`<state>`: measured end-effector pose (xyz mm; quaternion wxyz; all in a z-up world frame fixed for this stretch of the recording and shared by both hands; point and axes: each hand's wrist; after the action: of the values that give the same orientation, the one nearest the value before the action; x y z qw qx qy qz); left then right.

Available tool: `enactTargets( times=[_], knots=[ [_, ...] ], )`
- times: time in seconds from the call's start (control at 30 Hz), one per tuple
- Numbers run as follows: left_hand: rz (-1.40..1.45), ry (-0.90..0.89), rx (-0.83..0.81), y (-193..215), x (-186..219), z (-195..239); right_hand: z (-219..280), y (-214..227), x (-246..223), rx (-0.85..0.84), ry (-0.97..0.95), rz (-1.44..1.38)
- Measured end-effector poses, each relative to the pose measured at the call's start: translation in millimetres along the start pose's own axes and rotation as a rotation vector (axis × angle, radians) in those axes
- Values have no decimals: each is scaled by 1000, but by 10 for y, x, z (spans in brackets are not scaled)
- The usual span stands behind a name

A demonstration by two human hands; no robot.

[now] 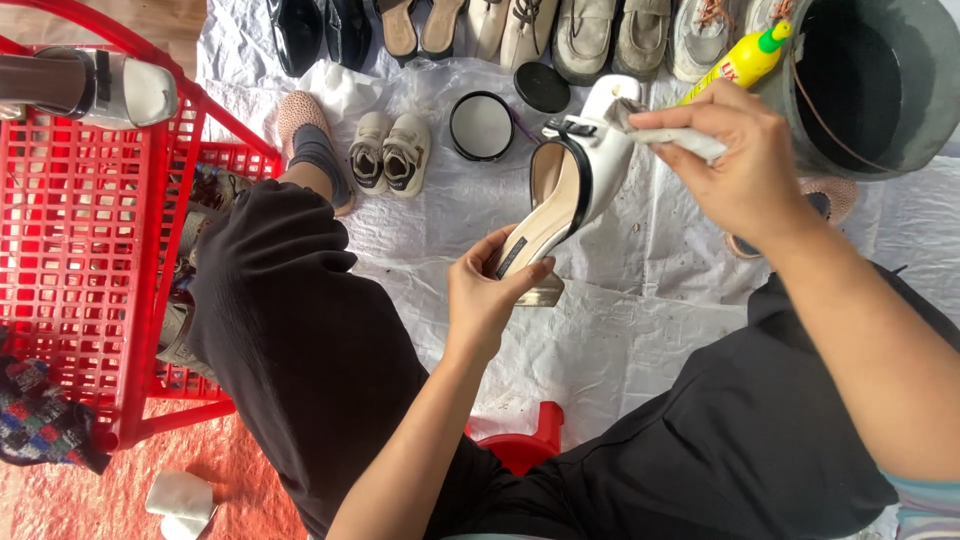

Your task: The person sits on a small red stool and cleans a white high-heeled shoe using a white cloth. They wipe the exterior and interior of the shoe, then place it in a red plastic basket. The person then picks up a second white shoe and continues wiping it with the cloth.

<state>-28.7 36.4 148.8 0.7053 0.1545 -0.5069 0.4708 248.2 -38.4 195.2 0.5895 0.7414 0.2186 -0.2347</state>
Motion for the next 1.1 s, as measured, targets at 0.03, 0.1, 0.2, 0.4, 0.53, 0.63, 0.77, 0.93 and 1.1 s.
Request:
enactTargets(
  times=[0.03,0.1,0.2,0.4,0.53,0.63,0.77,0.93,1.1],
  knots=[
    [0,-2,1,-12,36,15,9,-54,-18,1,2,1],
    [19,25,48,-31,111,48,18,-163,-58,18,14,-28],
    [79,50,118,9,71,-21,96,-357,-48,-57,145,-7],
    [-13,-36,53,49,10,-26,-99,-196,35,63,52,60],
    [-9,-36,52,-5,37,20,-23,-299,-13,37,100,44],
    [-27,-20,72,21,6,-11,-30,-357,69,-88,185,106],
    [-374,-117,163,43,-66,-17,-83,-76,379,108,-67,76],
    [-671,-337,272,100,-147,-70,-50,-19,353,81,-163,44],
    [-760,-598,411,317,178,-44,40,-34,491,-73,-372,136]
  ],
)
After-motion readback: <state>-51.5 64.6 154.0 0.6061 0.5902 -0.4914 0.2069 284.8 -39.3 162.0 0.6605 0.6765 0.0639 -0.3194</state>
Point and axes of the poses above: each hand's wrist, its own z-axis away from the middle knuckle, its own y-axis out of the back of the hand, x = y × z, and after that the axes turned 10 degrees about -x, right-handed
